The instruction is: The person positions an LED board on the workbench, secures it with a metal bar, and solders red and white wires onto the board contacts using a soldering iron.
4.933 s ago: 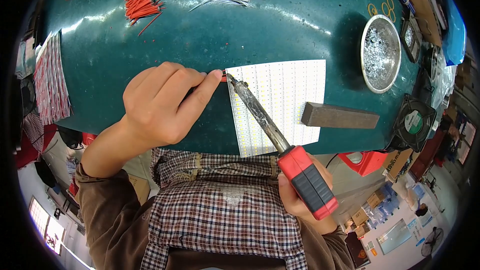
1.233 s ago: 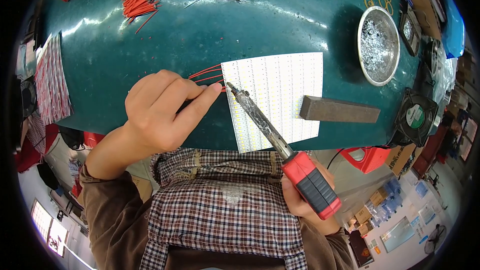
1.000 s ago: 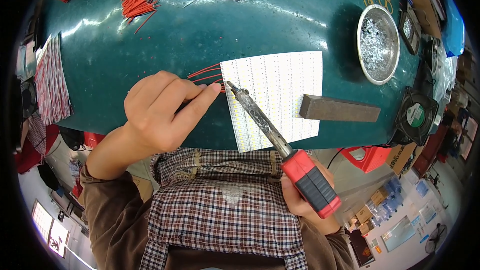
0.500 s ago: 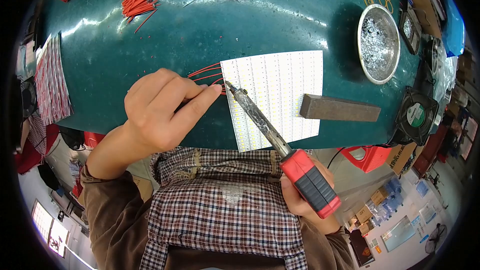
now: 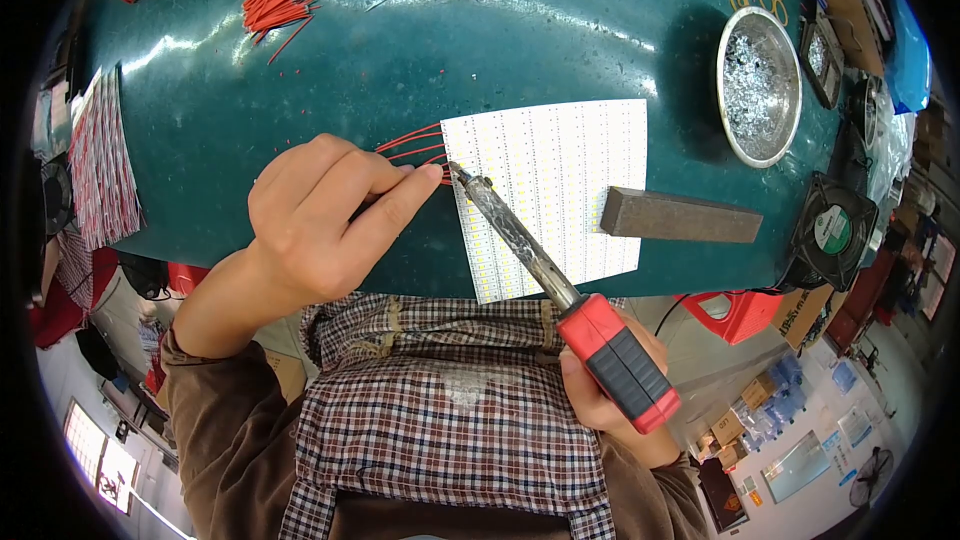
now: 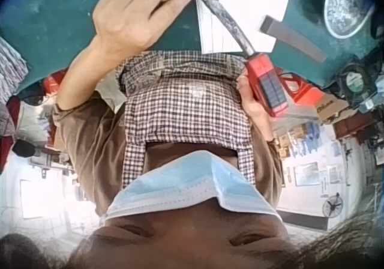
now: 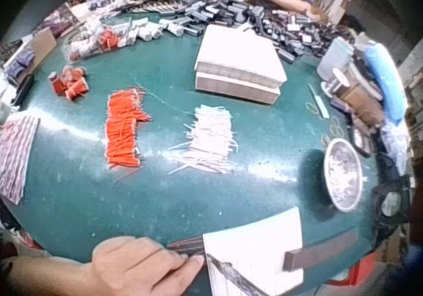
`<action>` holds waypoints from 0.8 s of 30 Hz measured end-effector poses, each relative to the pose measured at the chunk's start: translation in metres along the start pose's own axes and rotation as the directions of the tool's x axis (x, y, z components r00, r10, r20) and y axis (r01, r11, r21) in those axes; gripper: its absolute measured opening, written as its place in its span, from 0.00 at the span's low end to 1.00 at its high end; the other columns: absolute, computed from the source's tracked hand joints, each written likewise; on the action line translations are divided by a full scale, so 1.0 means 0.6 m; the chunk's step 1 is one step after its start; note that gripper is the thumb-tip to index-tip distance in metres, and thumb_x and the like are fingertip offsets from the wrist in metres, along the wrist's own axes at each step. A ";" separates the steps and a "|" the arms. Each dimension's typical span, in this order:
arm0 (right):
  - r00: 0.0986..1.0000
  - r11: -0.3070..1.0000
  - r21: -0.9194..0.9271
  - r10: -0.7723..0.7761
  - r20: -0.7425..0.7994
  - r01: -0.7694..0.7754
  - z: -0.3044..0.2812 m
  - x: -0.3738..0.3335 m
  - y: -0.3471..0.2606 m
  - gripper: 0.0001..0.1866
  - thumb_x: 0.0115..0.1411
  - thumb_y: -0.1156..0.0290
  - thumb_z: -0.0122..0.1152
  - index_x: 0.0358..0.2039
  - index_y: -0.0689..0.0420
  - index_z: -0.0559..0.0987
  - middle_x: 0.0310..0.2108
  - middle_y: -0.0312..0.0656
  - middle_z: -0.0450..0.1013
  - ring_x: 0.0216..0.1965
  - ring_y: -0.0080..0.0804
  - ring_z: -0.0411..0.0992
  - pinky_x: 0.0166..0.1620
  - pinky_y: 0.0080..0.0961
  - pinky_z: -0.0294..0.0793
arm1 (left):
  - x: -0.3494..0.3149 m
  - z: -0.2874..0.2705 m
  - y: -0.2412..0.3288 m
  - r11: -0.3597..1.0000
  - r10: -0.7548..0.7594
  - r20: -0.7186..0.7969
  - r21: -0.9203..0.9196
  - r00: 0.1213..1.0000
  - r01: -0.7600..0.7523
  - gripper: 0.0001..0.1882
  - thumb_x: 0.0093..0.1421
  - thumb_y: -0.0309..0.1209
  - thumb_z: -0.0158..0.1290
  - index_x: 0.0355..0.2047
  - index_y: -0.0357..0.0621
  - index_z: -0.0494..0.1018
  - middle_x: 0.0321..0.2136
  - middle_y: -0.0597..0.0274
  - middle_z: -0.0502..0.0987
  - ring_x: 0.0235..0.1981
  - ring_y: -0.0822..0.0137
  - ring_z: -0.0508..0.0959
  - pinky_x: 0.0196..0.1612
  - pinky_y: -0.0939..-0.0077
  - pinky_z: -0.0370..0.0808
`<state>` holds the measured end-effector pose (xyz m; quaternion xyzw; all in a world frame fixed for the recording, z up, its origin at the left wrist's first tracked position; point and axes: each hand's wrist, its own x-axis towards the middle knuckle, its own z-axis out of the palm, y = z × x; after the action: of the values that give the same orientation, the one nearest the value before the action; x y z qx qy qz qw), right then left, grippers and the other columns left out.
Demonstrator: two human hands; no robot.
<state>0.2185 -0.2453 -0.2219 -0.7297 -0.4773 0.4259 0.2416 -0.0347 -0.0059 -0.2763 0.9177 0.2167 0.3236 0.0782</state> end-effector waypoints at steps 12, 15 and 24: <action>0.999 0.999 0.048 -0.022 -0.037 0.024 -0.001 0.007 -0.015 0.07 0.60 0.73 0.69 0.36 0.62 0.82 0.29 0.45 0.76 0.27 0.43 0.75 0.31 0.33 0.74 | 0.001 0.000 0.000 1.000 -0.007 0.002 0.004 1.000 0.007 0.19 0.41 0.28 0.63 0.37 0.41 0.87 0.24 0.69 0.76 0.24 0.69 0.74 0.22 0.76 0.66; 0.998 0.996 0.086 -0.008 -0.064 0.013 0.000 0.006 -0.015 0.07 0.59 0.73 0.69 0.36 0.62 0.82 0.29 0.45 0.76 0.26 0.43 0.75 0.31 0.33 0.74 | 0.005 0.000 0.000 1.000 -0.006 -0.001 0.005 1.000 0.006 0.18 0.42 0.28 0.63 0.37 0.42 0.87 0.25 0.68 0.77 0.25 0.68 0.74 0.23 0.75 0.67; 0.999 1.000 0.011 -0.016 -0.043 0.016 -0.008 -0.015 0.011 0.11 0.57 0.72 0.71 0.39 0.62 0.84 0.34 0.49 0.80 0.31 0.47 0.80 0.37 0.36 0.80 | 0.000 0.002 0.002 1.000 0.015 -0.021 0.006 1.000 -0.015 0.18 0.42 0.28 0.63 0.37 0.42 0.87 0.25 0.69 0.75 0.24 0.68 0.74 0.22 0.74 0.65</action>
<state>0.2240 -0.2559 -0.2212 -0.7334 -0.4752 0.4110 0.2595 -0.0335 -0.0072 -0.2769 0.9161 0.2115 0.3331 0.0709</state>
